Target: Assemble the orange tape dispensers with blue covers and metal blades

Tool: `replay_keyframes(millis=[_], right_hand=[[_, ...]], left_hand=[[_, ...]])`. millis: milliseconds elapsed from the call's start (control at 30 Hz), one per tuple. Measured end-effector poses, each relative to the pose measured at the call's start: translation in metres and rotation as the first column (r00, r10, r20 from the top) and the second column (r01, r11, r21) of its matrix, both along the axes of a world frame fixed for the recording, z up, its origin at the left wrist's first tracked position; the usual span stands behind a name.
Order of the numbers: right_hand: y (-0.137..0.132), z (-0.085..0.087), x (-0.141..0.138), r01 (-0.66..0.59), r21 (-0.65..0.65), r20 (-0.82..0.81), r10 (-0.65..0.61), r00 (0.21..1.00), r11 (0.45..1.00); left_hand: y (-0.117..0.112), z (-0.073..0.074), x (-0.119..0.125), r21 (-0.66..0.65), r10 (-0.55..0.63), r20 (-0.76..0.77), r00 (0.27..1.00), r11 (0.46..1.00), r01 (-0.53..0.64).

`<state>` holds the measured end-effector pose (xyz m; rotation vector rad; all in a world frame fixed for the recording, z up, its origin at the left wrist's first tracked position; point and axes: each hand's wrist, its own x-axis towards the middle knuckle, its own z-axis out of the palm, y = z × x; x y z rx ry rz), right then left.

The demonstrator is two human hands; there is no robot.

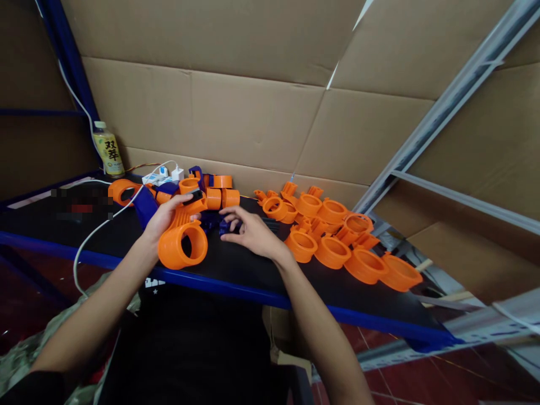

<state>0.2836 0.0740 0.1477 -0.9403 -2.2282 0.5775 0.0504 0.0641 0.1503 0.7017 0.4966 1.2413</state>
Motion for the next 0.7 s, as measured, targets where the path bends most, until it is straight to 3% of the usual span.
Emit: replay_keyframes(millis=[133,333,700], right_hand=[[-0.002,0.005,0.002,0.089,0.037,-0.267,-0.076,0.961,0.995],[0.001,-0.002,0.005,0.121,0.196,-0.151,-0.092,0.984,0.973],[0.0,-0.008,0.001,0.068,0.35,-0.104,-0.033,0.994,0.934]], left_hand=[[-0.004,-0.007,0.015,0.027,-0.044,-0.166,0.985,0.998,0.049],[-0.004,-0.018,0.029,0.072,-0.017,-0.21,0.978,0.997,0.033],[-0.005,-0.015,0.025,0.083,0.039,-0.248,0.968,0.996,-0.019]])
